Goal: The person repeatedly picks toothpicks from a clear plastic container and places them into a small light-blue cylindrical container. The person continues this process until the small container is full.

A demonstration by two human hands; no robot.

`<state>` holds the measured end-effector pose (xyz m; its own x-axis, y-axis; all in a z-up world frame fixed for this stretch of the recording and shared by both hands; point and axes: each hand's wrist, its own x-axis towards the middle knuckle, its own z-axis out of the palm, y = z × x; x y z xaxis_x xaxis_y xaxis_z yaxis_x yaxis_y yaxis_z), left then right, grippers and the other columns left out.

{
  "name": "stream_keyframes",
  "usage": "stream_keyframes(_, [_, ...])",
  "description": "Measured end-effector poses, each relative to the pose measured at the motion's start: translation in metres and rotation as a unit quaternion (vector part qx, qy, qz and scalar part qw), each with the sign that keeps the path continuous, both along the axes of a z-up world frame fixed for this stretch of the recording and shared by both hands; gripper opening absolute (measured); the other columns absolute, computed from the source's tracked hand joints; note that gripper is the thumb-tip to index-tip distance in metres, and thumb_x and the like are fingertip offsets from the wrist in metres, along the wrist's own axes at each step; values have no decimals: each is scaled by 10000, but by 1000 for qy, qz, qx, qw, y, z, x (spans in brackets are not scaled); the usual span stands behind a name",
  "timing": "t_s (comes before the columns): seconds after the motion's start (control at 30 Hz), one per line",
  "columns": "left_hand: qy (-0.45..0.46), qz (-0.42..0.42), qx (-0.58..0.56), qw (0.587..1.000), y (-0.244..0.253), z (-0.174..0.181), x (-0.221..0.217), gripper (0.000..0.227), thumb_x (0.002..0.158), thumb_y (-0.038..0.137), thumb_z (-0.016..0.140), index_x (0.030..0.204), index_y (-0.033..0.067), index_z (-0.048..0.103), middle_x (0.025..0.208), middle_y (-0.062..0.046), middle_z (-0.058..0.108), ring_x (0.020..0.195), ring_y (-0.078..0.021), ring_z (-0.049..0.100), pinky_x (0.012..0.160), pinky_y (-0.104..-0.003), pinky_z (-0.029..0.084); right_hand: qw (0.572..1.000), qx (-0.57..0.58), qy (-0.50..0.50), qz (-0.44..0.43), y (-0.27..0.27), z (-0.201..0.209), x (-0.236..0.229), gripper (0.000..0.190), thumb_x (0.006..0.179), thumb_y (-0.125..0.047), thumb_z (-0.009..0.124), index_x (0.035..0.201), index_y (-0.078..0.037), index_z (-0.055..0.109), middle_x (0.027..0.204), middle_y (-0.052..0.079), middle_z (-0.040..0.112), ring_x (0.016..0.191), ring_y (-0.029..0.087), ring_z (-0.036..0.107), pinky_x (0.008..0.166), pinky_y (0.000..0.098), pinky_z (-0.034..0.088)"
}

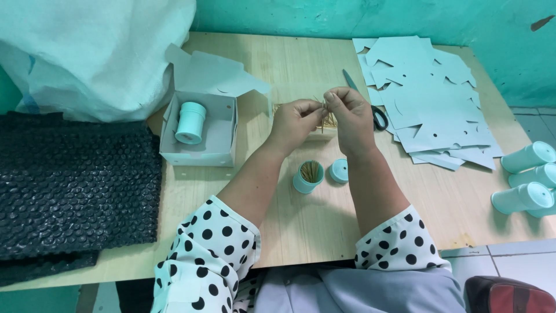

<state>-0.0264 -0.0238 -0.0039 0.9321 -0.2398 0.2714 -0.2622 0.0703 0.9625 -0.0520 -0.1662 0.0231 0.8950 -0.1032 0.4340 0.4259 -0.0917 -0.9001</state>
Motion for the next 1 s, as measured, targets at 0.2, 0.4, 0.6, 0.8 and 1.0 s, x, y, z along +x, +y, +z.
stream_keyframes(0.2, [50,-22,-18,998,22,14,-48,143,920,188,755,1022,101,806,744,-79,744,715,-103,682,701,-258,610,998,-16,-20,50,15,10,-44,122,1053,-53,604,1007,46,660,763,98,628,778,194,667,801,354,536])
stream_keyframes(0.4, [78,-38,-44,995,46,-7,-97,101,914,126,747,997,81,782,717,-54,706,683,-71,640,653,-246,579,994,-42,-35,93,18,-26,-75,75,1018,-1,643,995,70,652,782,120,631,746,186,657,752,328,561])
stream_keyframes(0.6, [94,-61,-62,992,61,-28,-120,97,919,104,741,991,50,776,706,-64,708,662,-90,638,623,-234,554,990,-38,-40,132,39,-38,-97,72,997,16,648,1017,84,638,807,127,585,721,180,658,689,321,588])
stream_keyframes(0.8, [71,-73,-71,992,67,-45,-122,55,949,119,736,952,78,773,716,-62,718,676,-82,640,607,-208,530,984,-42,-35,169,38,-52,-97,102,974,16,652,1044,90,658,854,128,575,737,160,652,683,314,593])
stream_keyframes(1.0, [103,-95,-103,985,74,-45,-121,51,942,70,705,967,35,733,723,-72,698,667,-98,633,594,-215,551,932,-253,-218,143,31,-27,-84,715,789,-218,869,1342,66,516,1215,204,504,1081,329,540,960,453,469])
